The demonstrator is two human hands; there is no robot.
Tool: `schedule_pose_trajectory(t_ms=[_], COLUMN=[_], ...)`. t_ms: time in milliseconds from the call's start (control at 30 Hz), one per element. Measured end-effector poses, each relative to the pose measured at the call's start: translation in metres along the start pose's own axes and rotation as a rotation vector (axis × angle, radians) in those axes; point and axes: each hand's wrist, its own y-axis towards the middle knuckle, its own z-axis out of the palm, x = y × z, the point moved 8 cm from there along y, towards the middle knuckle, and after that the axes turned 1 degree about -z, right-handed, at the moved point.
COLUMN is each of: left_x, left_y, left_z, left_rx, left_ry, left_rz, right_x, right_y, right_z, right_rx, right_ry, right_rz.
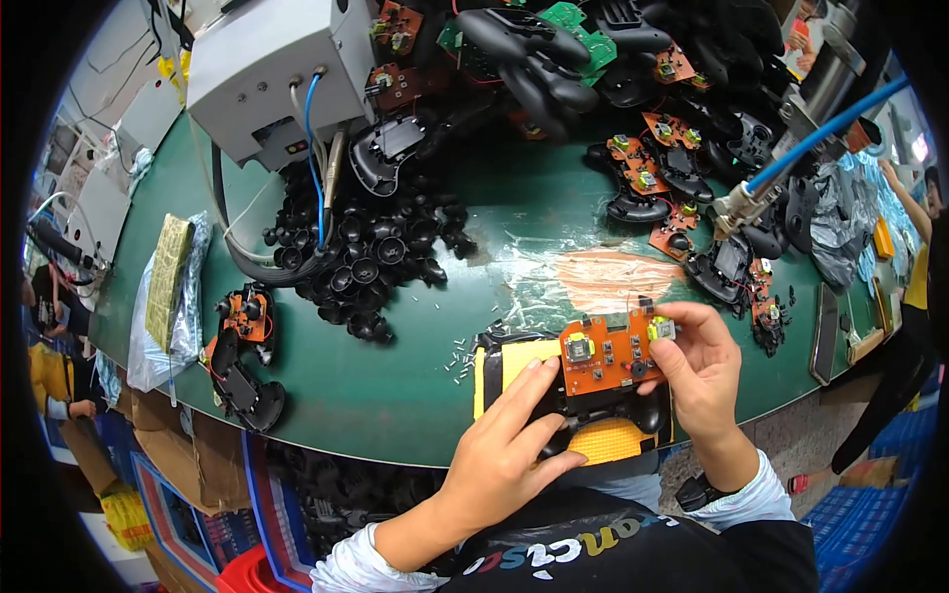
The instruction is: Assembling the internal circuit boards and plastic shells of game controllers using a jig and pneumatic tool.
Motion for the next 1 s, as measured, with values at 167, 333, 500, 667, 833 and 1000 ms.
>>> schedule_pose_trajectory(t_ms=[167,333,500,667,833,1000], left_x=[0.003,0.008,0.005,0.005,0.002,-0.019], left_y=[-0.005,-0.021,-0.020,-0.017,-0.011,0.003], left_z=[0.007,-0.002,-0.003,-0.007,-0.016,-0.002], left_rx=[-0.109,-0.216,-0.252,-0.246,-0.315,-0.142], left_ry=[-0.007,0.010,0.077,0.057,0.094,0.318], left_rz=[0.002,-0.041,0.026,-0.022,-0.077,0.077], right_x=[-0.009,-0.008,0.011,-0.008,-0.013,-0.012], right_y=[-0.010,-0.012,-0.014,-0.016,-0.013,-0.014], right_z=[-0.005,0.002,0.011,-0.008,-0.011,-0.016], right_rx=[0.025,0.115,0.139,-0.026,-0.054,-0.099], right_ry=[-0.071,-0.171,-0.480,-0.074,-0.048,-0.047], right_rz=[-0.071,-0.047,-0.251,0.035,0.033,0.023])
